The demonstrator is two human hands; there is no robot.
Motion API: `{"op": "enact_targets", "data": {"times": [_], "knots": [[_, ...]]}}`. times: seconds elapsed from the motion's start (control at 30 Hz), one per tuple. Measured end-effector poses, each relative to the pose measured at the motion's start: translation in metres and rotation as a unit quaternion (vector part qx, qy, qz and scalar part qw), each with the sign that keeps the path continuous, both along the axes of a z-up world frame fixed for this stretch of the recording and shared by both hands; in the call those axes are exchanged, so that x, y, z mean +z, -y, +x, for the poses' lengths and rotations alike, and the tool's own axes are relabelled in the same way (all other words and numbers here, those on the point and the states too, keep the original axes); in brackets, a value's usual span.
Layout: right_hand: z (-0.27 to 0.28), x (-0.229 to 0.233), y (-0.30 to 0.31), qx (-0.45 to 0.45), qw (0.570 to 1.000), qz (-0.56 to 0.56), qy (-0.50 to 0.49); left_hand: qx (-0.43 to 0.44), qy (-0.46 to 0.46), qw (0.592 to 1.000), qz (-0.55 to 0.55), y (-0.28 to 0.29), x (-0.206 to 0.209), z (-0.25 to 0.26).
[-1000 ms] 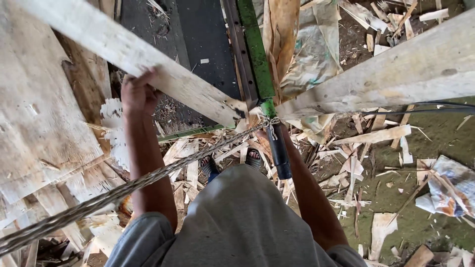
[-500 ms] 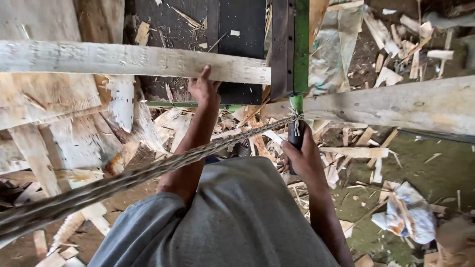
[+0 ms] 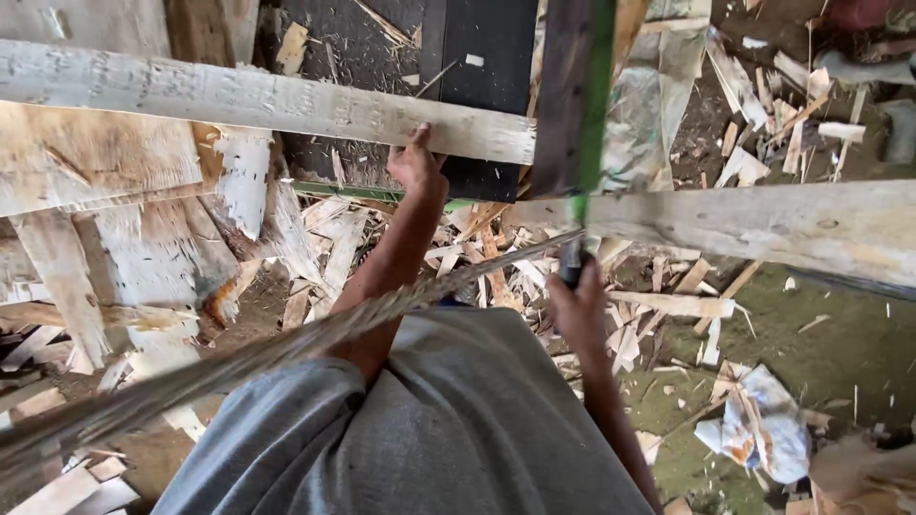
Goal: Trimming thin wood strips or bark using a manual lever-action cutting tool.
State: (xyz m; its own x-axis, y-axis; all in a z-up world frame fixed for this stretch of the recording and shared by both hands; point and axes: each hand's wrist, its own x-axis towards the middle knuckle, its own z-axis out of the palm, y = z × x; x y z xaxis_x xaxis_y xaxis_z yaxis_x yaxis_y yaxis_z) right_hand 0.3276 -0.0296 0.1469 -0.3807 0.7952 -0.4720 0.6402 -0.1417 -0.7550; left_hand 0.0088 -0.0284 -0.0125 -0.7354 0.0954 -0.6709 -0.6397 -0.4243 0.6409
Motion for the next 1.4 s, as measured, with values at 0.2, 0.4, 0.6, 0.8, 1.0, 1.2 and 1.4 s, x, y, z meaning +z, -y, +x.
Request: {"op": "enact_targets", "data": {"times": [0.2,0.4,0.6,0.8,1.0,1.2,1.4], "knots": [[-0.007,-0.126,-0.004,0.021,0.998,-0.048,-0.021,0.033,0.009,0.998,0.048,0.004,-0.006,-0.003],[-0.006,-0.012,-0.002,0.032,0.999,-0.002,0.009,0.024,-0.038,0.998,0.04,0.02,0.069,0.017],[-0.012,0.009,0.001,0.03,0.999,0.003,0.018,-0.052,-0.27,0.96,-0.062,0.069,0.094,-0.012],[-0.005,0.009,-0.011,0.041,0.996,-0.024,0.073,-0.288,-0.373,0.87,-0.142,0.138,0.005,-0.053],[-0.006,0.049,-0.011,0.029,0.996,-0.019,0.078,-0.305,-0.448,0.77,-0.336,0.17,0.012,-0.052],[-0.007,0.046,-0.01,0.038,0.998,-0.012,0.045,-0.295,-0.487,0.637,-0.52,0.208,0.055,-0.041],[-0.01,0.05,-0.009,0.025,0.998,-0.028,0.054,-0.332,-0.49,0.511,-0.623,0.138,0.061,-0.076]]}}
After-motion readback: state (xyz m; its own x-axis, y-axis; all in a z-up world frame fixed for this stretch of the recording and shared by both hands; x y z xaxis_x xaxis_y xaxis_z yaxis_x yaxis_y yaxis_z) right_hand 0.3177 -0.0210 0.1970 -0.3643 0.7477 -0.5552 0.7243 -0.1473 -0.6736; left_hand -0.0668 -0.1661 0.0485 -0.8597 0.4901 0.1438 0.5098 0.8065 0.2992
